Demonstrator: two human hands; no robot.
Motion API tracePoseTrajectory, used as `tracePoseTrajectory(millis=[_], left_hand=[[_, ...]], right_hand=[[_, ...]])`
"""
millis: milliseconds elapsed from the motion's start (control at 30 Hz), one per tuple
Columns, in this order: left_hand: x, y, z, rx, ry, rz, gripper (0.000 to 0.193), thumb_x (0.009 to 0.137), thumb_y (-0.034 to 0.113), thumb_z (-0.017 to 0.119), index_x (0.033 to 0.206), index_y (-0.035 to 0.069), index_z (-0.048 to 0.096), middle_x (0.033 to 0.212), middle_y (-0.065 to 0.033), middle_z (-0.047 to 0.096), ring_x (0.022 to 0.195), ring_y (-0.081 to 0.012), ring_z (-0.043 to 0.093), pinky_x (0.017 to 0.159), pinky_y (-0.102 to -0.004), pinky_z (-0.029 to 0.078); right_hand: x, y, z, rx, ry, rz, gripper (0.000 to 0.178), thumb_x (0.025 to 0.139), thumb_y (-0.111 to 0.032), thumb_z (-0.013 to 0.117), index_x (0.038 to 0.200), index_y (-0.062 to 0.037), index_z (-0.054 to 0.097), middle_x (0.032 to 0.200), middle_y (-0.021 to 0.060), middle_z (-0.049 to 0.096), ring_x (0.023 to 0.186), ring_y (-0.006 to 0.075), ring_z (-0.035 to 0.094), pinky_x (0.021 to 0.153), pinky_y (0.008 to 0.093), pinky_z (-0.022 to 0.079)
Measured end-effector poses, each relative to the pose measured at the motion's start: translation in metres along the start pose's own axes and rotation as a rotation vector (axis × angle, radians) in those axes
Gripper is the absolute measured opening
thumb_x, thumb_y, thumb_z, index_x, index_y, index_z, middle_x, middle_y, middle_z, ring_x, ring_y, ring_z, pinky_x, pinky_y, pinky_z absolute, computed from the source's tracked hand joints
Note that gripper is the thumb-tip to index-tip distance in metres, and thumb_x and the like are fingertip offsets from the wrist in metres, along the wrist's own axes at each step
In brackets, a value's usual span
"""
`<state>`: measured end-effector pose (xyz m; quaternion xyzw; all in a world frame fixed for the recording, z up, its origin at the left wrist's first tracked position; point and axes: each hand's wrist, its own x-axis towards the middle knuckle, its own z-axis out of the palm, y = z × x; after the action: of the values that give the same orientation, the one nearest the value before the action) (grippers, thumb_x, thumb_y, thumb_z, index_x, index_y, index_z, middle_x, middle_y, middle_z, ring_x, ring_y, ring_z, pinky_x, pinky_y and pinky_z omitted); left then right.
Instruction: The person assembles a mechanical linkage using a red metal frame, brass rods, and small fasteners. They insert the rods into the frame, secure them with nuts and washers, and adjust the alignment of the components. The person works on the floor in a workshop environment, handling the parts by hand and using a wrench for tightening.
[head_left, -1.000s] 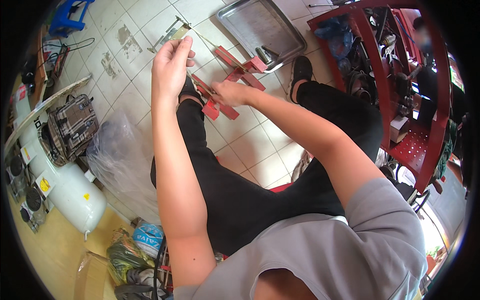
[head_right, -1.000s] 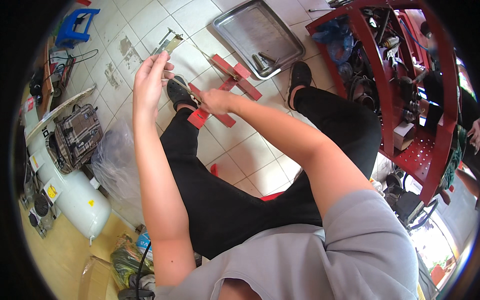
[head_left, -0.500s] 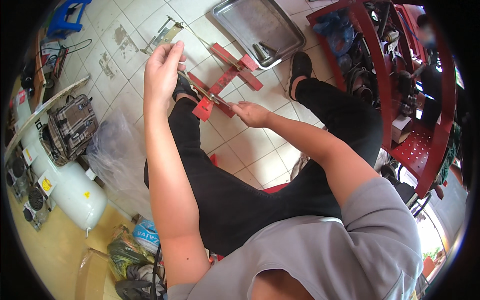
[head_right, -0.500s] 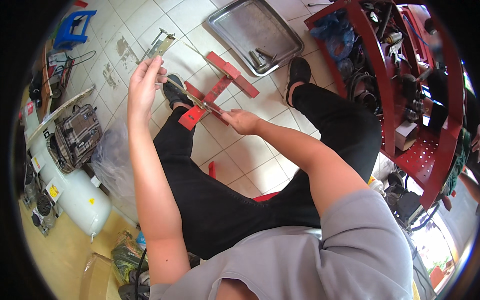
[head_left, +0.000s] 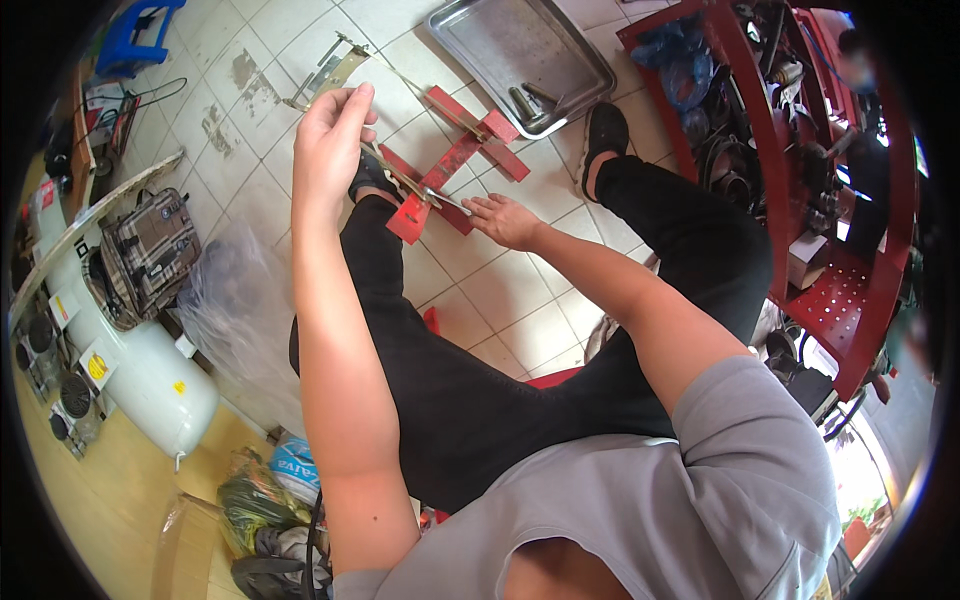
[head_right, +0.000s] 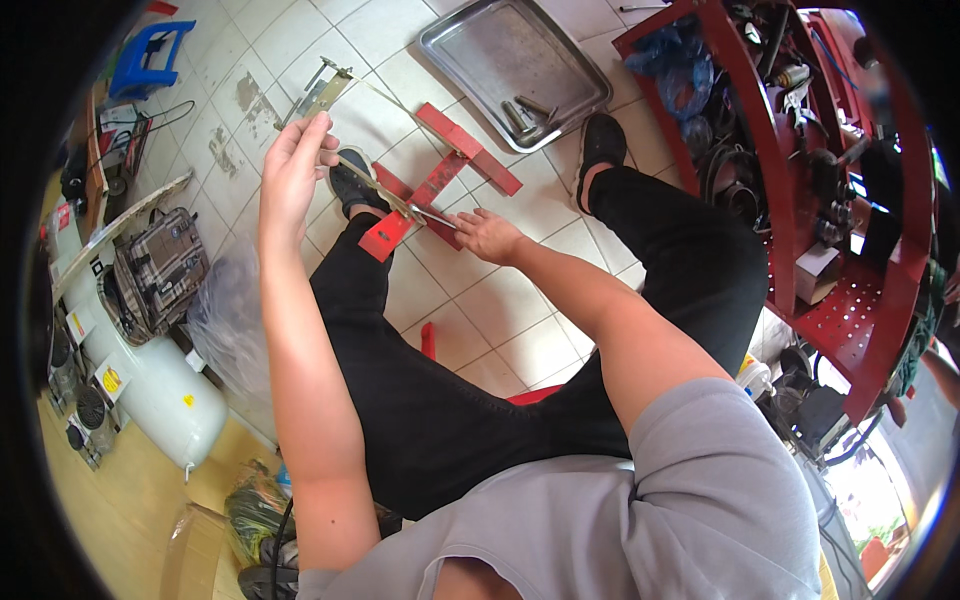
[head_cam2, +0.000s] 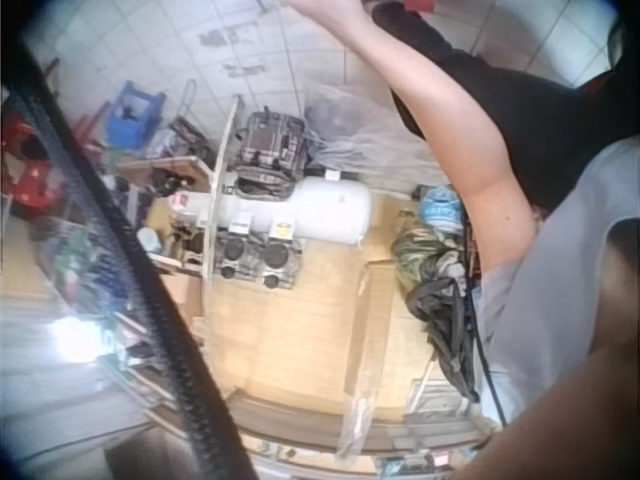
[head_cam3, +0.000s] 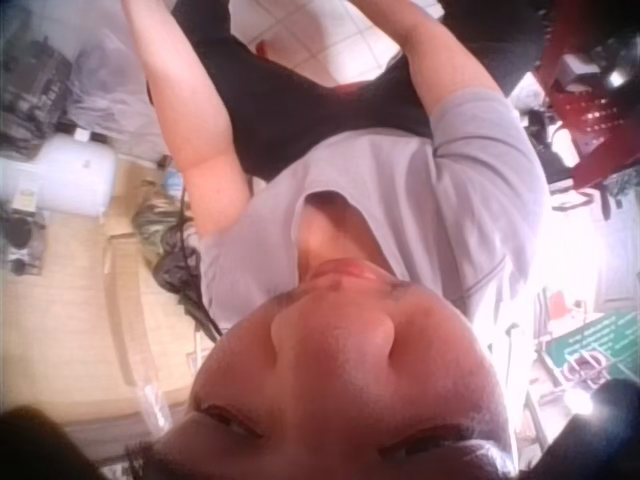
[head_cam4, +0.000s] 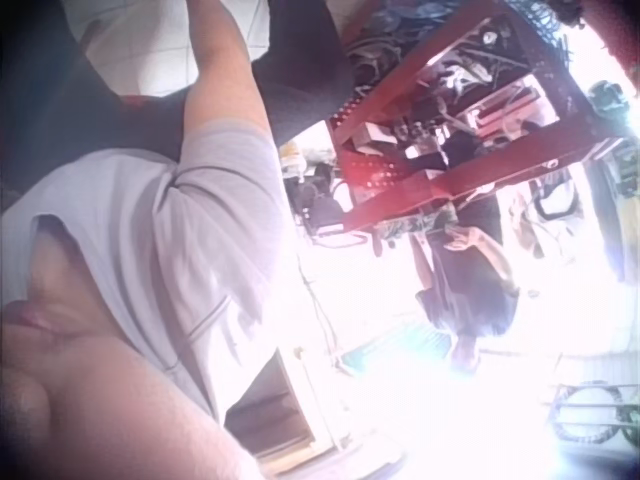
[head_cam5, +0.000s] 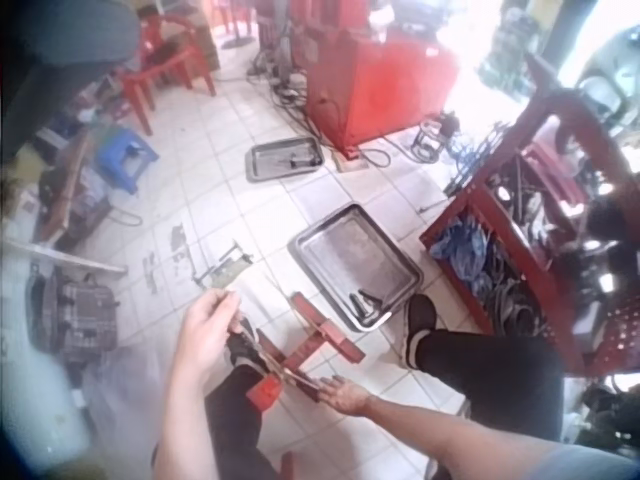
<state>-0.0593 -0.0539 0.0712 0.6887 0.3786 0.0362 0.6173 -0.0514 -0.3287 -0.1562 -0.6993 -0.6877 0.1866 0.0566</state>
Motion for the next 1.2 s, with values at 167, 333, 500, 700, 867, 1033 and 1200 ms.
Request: tracePoseTrajectory(millis=[167, 333, 500, 700, 867, 1033, 1200], left_hand=[[-0.001, 0.000, 0.004, -0.037, 0.036, 0.050, 0.035, 0.088, 0.038, 0.060, 0.097, 0.004, 0.061, 0.081, -0.0012, 0.060, 0.070, -0.0084, 0.054, 0.062, -0.0221, 0.039], [0.001, -0.005, 0.001, -0.071, 0.034, 0.078, 0.039, 0.088, 0.035, 0.061, 0.100, -0.002, 0.061, 0.083, -0.0041, 0.061, 0.071, -0.0110, 0.055, 0.068, -0.0246, 0.045], [-0.002, -0.006, -0.004, -0.037, 0.033, 0.122, 0.043, 0.086, 0.040, 0.062, 0.100, -0.001, 0.062, 0.082, -0.0044, 0.063, 0.070, -0.0111, 0.056, 0.069, -0.0256, 0.046], [-0.002, -0.008, -0.008, -0.024, 0.057, 0.114, 0.043, 0.085, 0.041, 0.061, 0.097, 0.000, 0.063, 0.083, -0.0047, 0.062, 0.072, -0.0117, 0.057, 0.070, -0.0252, 0.045], [-0.004, -0.010, -0.012, -0.045, 0.037, 0.086, 0.042, 0.086, 0.041, 0.061, 0.096, 0.000, 0.062, 0.083, -0.0046, 0.062, 0.073, -0.0117, 0.056, 0.071, -0.0257, 0.045], [-0.004, -0.010, -0.015, 0.013, 0.059, 0.072, 0.038, 0.086, 0.038, 0.060, 0.093, 0.000, 0.062, 0.082, -0.0039, 0.062, 0.072, -0.0116, 0.055, 0.069, -0.0252, 0.045], [-0.007, -0.010, -0.014, -0.007, 0.012, 0.027, 0.027, 0.087, 0.027, 0.058, 0.093, 0.001, 0.062, 0.080, -0.0036, 0.061, 0.071, -0.0114, 0.055, 0.068, -0.0250, 0.045]], right_hand=[[0.000, -0.002, -0.009, 0.087, 0.038, 0.107, 0.025, 0.087, -0.014, 0.047, 0.107, -0.0071, 0.059, 0.132, 0.0141, 0.049, 0.120, 0.0260, 0.048, 0.099, 0.0386, 0.039], [0.003, -0.013, -0.031, 0.533, 0.035, 0.385, 0.023, 0.080, -0.007, 0.053, 0.101, -0.0028, 0.063, 0.105, 0.0165, 0.064, 0.098, 0.0274, 0.062, 0.088, 0.0360, 0.048], [0.015, -0.029, -0.070, 0.820, 0.036, 0.558, 0.023, 0.079, -0.011, 0.062, 0.100, -0.0014, 0.064, 0.093, 0.0161, 0.067, 0.085, 0.0276, 0.066, 0.077, 0.0354, 0.052], [0.039, -0.030, -0.099, 0.908, 0.107, 0.522, 0.026, 0.081, -0.014, 0.062, 0.105, -0.0028, 0.063, 0.095, 0.0151, 0.067, 0.084, 0.0242, 0.064, 0.078, 0.0330, 0.050], [0.065, -0.014, -0.098, 1.064, 0.385, 0.471, 0.029, 0.084, -0.017, 0.061, 0.107, -0.0004, 0.062, 0.093, 0.0112, 0.067, 0.076, 0.0200, 0.061, 0.074, 0.0327, 0.049], [0.078, -0.003, -0.112, 1.049, 0.348, 0.540, 0.029, 0.083, -0.018, 0.059, 0.106, -0.0014, 0.063, 0.092, 0.0115, 0.066, 0.076, 0.0179, 0.061, 0.072, 0.0309, 0.048], [0.080, -0.004, -0.125, 0.887, 0.585, 0.683, 0.029, 0.079, -0.019, 0.056, 0.102, -0.0014, 0.058, 0.086, 0.0152, 0.064, 0.074, 0.0224, 0.061, 0.070, 0.0321, 0.048]])
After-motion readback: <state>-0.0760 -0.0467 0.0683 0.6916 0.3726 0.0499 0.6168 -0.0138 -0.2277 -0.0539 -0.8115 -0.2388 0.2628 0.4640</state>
